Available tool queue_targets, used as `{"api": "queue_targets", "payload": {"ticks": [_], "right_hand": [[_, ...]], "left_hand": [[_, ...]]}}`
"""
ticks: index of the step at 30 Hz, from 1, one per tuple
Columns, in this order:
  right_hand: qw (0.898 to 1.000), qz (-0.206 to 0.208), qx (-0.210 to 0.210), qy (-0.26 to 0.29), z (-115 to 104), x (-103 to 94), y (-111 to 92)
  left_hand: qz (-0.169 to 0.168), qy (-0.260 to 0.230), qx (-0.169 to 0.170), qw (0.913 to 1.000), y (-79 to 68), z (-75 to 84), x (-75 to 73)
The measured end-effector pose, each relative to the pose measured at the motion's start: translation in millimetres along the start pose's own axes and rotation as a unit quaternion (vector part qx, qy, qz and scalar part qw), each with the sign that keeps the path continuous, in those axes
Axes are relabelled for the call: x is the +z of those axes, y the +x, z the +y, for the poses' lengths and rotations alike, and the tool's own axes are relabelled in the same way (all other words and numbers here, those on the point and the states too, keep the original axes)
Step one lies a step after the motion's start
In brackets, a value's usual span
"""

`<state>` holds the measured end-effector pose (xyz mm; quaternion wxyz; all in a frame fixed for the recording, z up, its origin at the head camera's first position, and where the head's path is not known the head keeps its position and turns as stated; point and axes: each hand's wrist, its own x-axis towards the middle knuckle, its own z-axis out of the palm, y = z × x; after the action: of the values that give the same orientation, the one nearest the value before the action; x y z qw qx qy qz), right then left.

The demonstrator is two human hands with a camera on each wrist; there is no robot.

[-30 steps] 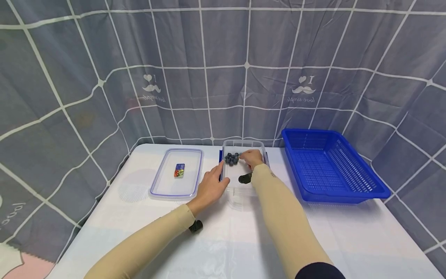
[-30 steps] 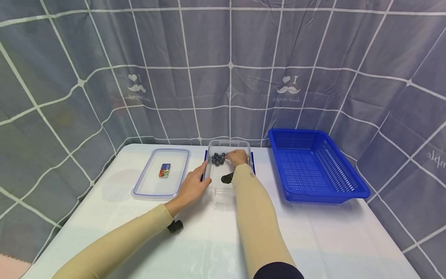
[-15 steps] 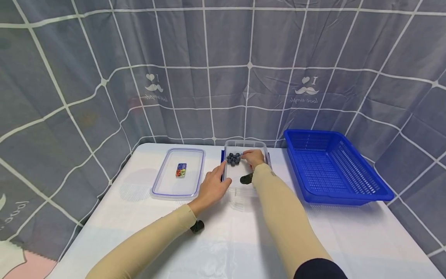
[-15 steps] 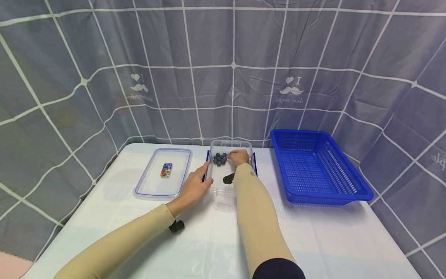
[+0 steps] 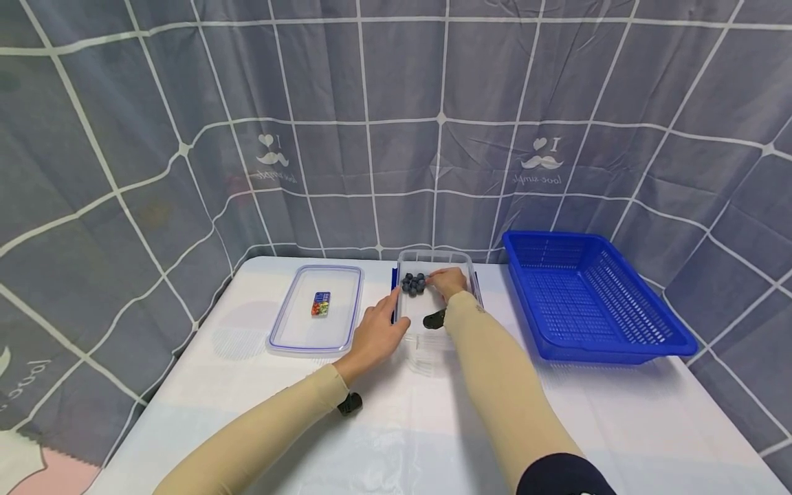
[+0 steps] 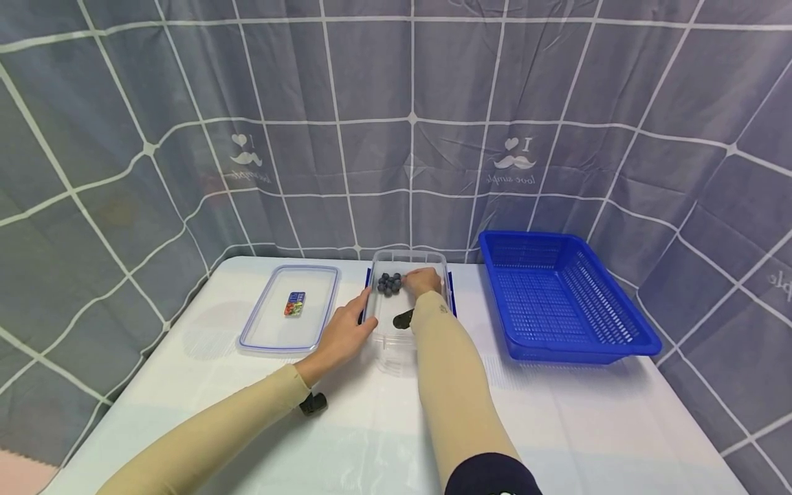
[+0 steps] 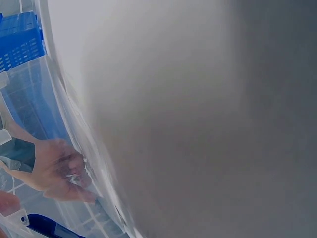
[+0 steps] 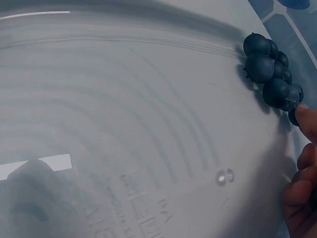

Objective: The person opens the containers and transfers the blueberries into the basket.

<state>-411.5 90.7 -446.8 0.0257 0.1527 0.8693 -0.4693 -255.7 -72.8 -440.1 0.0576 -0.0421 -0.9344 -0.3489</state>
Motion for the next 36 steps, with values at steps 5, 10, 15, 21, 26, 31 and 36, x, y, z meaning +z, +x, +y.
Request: {"api": "queue_targets", "payload": {"ticks": [5, 10, 15, 21, 26, 31, 36], "right_hand": [[1.0, 0.005, 0.0, -0.015, 0, -0.7, -3], [1.0, 0.007, -0.006, -0.023, 1, -1.5, -5], [1.0, 0.004, -0.003, -0.007, 2, -4.1, -7], [1.0, 0.0, -0.013, -0.009, 1, -9.4, -10], [0.999, -0.018, -0.035, -0.018, -5, -16.9, -11], [0.997, -0.023, -0.06, -0.041, -14, -25.6, -10], [0.994, -0.048, -0.083, -0.046, -23, -30.6, -11]], "left_hand": [[0.004, -0.002, -0.001, 1.0, -1.7, 0.7, 1.2], [0.0, -0.002, -0.001, 1.0, -2.0, 0.6, 1.7], [-0.003, -0.001, -0.001, 1.0, -1.9, 1.2, 2.0], [-0.007, 0.001, -0.004, 1.0, -1.3, 3.1, 2.8], [-0.007, 0.005, -0.006, 0.9999, 0.0, 4.5, 3.2], [-0.005, 0.004, -0.006, 1.0, 0.9, 5.0, 2.2], [-0.006, 0.006, -0.009, 0.9999, -0.6, 3.9, 0.9]]}}
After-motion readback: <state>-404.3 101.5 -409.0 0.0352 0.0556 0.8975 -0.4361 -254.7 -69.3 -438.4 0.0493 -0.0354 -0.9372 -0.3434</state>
